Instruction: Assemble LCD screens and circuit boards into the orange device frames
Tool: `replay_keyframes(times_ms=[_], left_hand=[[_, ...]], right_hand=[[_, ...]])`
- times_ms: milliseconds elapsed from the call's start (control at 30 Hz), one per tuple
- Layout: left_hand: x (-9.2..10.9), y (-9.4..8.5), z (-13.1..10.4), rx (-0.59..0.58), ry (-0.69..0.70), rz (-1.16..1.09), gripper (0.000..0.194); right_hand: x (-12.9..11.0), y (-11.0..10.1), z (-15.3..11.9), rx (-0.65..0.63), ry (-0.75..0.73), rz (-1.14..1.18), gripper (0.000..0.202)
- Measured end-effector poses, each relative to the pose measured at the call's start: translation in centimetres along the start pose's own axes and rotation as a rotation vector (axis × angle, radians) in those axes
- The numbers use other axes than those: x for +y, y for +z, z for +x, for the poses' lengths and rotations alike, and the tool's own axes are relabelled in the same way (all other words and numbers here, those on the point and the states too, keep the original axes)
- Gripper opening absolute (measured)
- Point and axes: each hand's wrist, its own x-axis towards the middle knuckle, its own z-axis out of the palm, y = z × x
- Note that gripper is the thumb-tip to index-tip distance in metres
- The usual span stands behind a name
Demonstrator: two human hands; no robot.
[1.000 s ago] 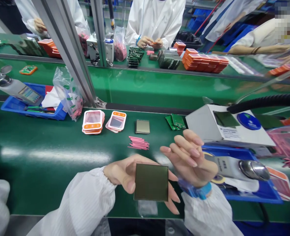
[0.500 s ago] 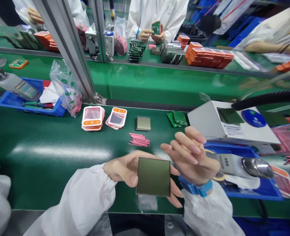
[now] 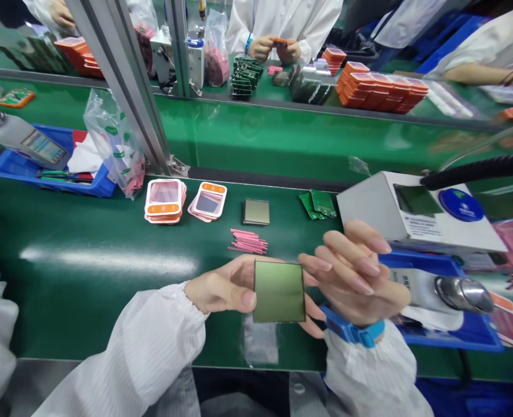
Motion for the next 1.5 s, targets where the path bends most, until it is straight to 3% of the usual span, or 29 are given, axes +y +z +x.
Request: replay_keyframes(times_ms=[167,433,667,933,1133,1500], left_hand=[[0.0,-0.1,0.0,-0.008,0.009,-0.002,0.062],[-0.3,-0.5,0.0,0.016,-0.004,-0.023,0.065],[-0.4,-0.6,0.0,0.042,-0.015,-0.046,0.064],[-0.2,-0.5,0.5,0.136,0.010,0.070,0.058],[-0.4,-0.8,0.5,0.236,0.029,0.151,0.058],[-0.3,-0.5,0.7,0.196,0.082,0.008,0.037]], right_hand=[[-0.3,-0.6,-0.5,-0.004,-0.006,-0.021,0.060],[-0.3,-0.3,-0.5,-0.095,0.000,0.155,0.046],[0.7,-0.2,-2.0,0.062,-0.094,0.017,0.019],[1.2,0.5,-2.6,0.188,-0.270,-0.319,0.024],[1.4,0.6,-2.4,0.119,-0.368,-0.469,0.031],[1.7,0.4,-1.9,0.159,-0.494,-0.674,0.034]])
